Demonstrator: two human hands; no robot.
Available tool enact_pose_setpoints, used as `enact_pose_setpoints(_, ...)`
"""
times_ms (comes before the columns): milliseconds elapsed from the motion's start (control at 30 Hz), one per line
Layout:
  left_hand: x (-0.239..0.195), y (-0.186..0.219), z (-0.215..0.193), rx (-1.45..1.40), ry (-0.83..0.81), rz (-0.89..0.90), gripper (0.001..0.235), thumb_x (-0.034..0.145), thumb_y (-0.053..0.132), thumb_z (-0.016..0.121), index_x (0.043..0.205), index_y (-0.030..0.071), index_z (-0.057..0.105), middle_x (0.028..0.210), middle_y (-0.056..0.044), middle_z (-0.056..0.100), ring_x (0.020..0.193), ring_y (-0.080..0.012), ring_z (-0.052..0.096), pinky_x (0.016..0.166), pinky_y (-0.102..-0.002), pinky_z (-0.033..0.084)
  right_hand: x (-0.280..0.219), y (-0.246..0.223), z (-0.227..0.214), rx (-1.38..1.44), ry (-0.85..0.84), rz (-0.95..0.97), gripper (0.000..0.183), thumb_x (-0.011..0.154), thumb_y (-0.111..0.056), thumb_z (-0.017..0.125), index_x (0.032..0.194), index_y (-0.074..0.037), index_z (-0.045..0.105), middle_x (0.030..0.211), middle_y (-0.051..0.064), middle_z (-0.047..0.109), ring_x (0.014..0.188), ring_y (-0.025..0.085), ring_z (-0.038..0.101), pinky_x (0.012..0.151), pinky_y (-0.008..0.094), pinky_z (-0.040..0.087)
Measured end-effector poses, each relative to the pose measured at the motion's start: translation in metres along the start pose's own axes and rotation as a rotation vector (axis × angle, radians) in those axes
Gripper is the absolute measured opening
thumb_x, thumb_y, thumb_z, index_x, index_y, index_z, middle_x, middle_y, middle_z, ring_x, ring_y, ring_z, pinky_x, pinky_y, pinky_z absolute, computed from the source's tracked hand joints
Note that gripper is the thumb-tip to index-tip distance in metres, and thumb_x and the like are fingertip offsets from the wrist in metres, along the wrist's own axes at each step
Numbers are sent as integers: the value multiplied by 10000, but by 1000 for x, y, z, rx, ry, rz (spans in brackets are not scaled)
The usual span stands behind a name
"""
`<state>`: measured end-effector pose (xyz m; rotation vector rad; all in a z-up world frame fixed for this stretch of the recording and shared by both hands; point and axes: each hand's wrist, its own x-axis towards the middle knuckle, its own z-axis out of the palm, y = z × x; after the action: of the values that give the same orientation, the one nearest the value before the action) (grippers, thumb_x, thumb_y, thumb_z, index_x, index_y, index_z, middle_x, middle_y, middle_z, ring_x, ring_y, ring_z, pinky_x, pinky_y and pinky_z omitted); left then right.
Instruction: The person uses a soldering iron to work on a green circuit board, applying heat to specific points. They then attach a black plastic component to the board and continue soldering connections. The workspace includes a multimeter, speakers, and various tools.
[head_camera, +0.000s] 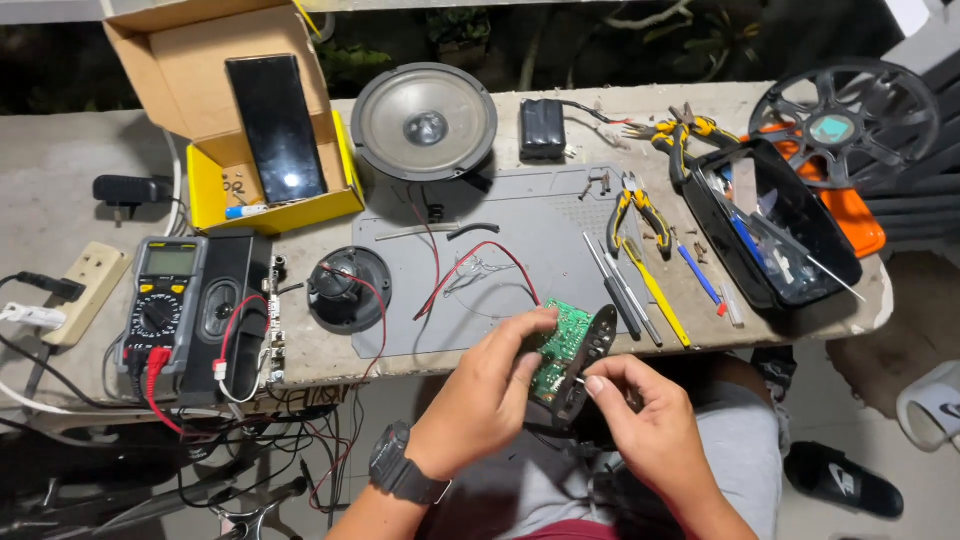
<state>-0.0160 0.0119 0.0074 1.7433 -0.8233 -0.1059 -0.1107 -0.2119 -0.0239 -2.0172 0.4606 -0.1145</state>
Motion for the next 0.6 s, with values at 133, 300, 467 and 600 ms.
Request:
enact_pose_setpoints(133, -13, 3, -8, -62, -35, -14, 209, 1090, 72, 583, 1294, 68, 631, 1631, -228, 628, 1606, -421, 579, 1312, -543, 457, 1, 5, -2, 2, -24, 50, 135, 1032, -182, 810, 1058, -120, 927, 909, -52, 860, 805, 76, 664, 800, 256, 530)
enact_pose_setpoints(300, -22, 3, -1, -34, -50, 20, 185, 1071, 84, 689, 1252, 50, 679, 1642, -253, 595, 1660, -496, 528, 1330, -570, 465, 3, 10, -3, -30, -74, 57, 177, 1054, -239, 788, 1047, -112, 911, 958, -60, 881, 933, 71, 726, 938, 263, 550)
enact_pose_setpoints(467, -22, -5, 8, 2, -4, 93, 139, 1109, 34, 671, 1239, 22, 717, 1563, -264, 611, 1623, -534, 558, 1344, -576, 487, 2, 7, -4, -7, -116, 57, 182, 1066, -231, 792, 998, -102, 900, 921, -65, 837, 920, 70, 688, 928, 269, 534)
enact_pose_setpoints(600, -21, -10, 16, 11, 82, 127, 109, 1127, 7, 657, 1211, 27, 723, 1482, -250, 682, 1540, -520, 644, 1333, -583, 516, 2, 9, -4, -24, -142, 71, 169, 1039, -232, 827, 943, -113, 901, 847, -72, 783, 824, 78, 621, 831, 278, 502)
